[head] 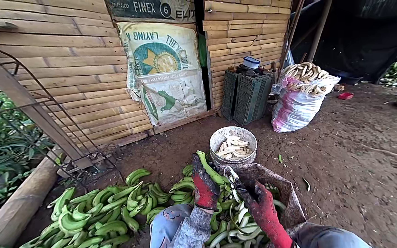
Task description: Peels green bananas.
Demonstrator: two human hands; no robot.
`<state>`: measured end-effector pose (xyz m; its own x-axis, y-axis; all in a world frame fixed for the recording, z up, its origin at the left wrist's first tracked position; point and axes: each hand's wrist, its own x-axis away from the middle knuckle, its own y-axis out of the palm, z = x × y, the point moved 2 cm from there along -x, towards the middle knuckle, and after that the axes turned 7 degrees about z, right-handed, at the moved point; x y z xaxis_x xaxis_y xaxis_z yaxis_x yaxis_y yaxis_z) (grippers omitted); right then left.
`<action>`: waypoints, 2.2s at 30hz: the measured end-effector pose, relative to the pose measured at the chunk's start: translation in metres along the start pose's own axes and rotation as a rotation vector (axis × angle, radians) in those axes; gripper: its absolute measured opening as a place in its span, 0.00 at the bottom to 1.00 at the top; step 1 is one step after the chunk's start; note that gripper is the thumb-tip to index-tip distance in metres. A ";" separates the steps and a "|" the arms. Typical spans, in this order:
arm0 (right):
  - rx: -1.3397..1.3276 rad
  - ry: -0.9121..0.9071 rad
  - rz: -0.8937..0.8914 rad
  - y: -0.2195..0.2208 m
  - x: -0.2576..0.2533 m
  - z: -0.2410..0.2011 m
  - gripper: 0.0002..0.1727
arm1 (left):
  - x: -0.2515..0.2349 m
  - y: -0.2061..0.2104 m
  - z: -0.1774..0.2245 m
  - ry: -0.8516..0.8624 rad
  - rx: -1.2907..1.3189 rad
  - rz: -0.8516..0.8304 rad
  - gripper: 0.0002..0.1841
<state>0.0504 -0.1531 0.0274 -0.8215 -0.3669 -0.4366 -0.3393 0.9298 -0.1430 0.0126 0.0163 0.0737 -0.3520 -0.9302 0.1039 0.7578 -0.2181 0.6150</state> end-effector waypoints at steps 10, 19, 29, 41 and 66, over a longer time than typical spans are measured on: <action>0.036 0.617 -0.166 0.050 0.074 0.110 0.20 | 0.017 0.010 0.018 -0.043 0.119 -0.240 0.25; 0.353 -0.254 -0.326 -0.001 -0.019 0.008 0.19 | 0.002 -0.023 -0.016 -0.174 -0.234 -0.385 0.21; 0.259 -0.180 -0.087 -0.031 -0.045 0.030 0.17 | 0.007 -0.040 -0.042 -0.200 -0.288 -0.363 0.20; 0.524 -0.146 0.046 -0.038 -0.049 0.030 0.21 | 0.017 -0.047 -0.037 -0.111 -0.693 -0.383 0.22; 0.516 -0.287 -0.137 0.007 0.010 0.034 0.20 | 0.000 -0.048 -0.052 -0.280 0.041 -0.292 0.20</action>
<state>0.0557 -0.1494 -0.0083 -0.6053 -0.5282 -0.5955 -0.1083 0.7958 -0.5958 0.0043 0.0118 0.0036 -0.6892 -0.7136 0.1257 0.5837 -0.4440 0.6799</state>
